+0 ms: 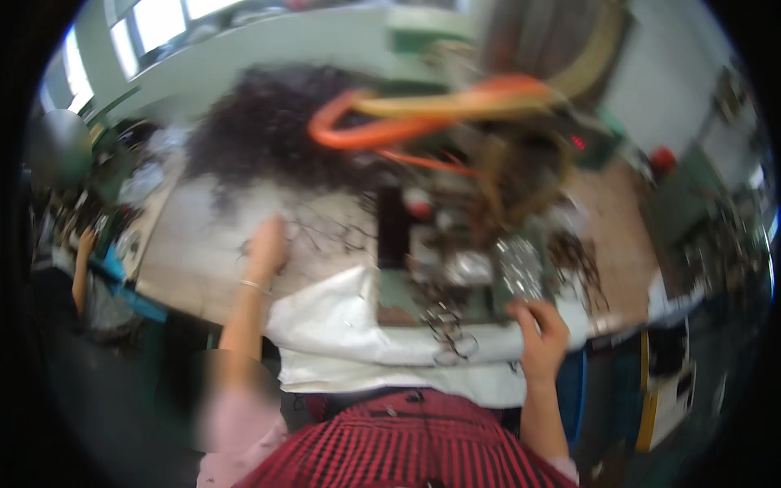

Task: The person repeatedly picks up eyeglass frames and small metal components, places them into a press machine, and removes the assembled units. The person handles the frames and components by hand and places finished items on the work surface.

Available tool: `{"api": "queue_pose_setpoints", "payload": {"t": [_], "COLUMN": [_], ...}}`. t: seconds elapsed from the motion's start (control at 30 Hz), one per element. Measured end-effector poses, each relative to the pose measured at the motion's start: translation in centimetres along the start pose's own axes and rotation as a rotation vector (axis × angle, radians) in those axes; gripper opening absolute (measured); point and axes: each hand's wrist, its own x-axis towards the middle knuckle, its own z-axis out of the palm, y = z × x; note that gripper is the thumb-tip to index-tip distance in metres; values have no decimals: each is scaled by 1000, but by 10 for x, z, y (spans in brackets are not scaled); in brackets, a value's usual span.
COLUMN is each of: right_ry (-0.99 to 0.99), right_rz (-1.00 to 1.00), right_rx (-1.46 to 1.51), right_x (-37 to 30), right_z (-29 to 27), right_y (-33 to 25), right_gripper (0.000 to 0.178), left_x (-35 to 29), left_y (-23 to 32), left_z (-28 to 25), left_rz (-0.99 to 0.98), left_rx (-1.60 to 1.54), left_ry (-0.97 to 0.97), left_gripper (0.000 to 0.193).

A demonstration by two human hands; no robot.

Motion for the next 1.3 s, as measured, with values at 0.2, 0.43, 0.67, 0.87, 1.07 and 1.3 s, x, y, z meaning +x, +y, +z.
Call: {"api": "queue_pose_setpoints", "payload": {"t": [0.2,0.43,0.67,0.87,1.07,1.3], "right_ry": [97,-61,-107,-121,104,115], "right_rz": [-488,-347,-203,-289,-132,-382], "right_rx": [-346,-103,128,-22,-781,-785], "right_x": [50,58,63,71,39,67], "right_z": [33,61,66,46,-52,-28], "right_y": [-12,-6,-5,-5,28,107], "right_gripper": [15,14,12,9,12,13], "left_x": [-4,-52,-12,-51,-60,-55], "left_y": [26,184,258,258,266,284], "left_z": [-19,-137,-191,-158,-148,-149], "left_rz": [-205,22,70,359,991,1159], "left_rx": [-1254,-1637,-1582,-1512,-749,-532], "left_ry": [-36,230,316,316,459,378], "left_gripper": [20,16,9,18,21,15]}}
